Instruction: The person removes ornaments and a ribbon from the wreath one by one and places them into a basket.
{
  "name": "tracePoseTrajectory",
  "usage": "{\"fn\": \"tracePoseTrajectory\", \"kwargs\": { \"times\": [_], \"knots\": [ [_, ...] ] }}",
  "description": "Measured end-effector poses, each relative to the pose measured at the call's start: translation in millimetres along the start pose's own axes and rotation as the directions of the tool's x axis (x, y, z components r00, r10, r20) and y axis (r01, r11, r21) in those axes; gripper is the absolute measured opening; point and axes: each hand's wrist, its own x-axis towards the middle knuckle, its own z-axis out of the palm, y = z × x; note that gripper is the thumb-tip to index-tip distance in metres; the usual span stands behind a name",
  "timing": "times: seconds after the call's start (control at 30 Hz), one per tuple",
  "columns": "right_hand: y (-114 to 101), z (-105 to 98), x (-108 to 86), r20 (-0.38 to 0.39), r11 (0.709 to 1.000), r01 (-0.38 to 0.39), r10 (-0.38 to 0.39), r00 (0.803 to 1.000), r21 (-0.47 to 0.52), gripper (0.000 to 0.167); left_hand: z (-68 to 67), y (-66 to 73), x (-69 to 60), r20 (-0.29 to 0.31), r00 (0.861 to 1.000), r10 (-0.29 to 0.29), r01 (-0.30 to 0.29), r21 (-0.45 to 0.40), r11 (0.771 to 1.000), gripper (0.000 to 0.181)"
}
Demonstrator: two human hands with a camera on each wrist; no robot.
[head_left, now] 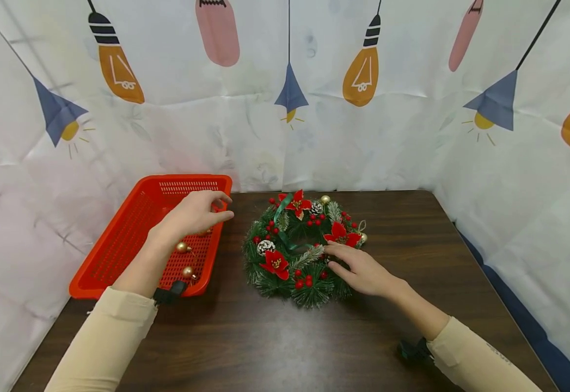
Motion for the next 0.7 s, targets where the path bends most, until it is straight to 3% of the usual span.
{"fn": "tracePoseTrajectory", "kwargs": {
  "times": [0.2,0.4,0.57,0.7],
  "knots": [
    [-1,0,-0.3,-0.003,1.0,0.002,-0.002,1.0,-0.001,0.044,9.8,14.6,-1.6,0.008,0.999,0.042,-0.042,0.008,0.999,0.039],
    [-1,-1,-0.3,-0.003,1.0,0.002,-0.002,1.0,0.003,0.044,22.3,20.7,0.4,0.019,0.997,0.08,-0.08,-0.018,0.997,0.038],
    [0,0,-0.4,-0.008,1.0,0.007,-0.007,1.0,0.001,0.043,35.0,29.6,11.3,0.037,0.992,0.12,-0.119,-0.021,0.993,0.037],
    [0,0,-0.1,-0.005,1.0,0.009,-0.009,1.0,0.003,0.044,44.9,39.8,23.3,0.054,0.992,0.118,-0.116,-0.037,0.993,0.036]
  ]
}}
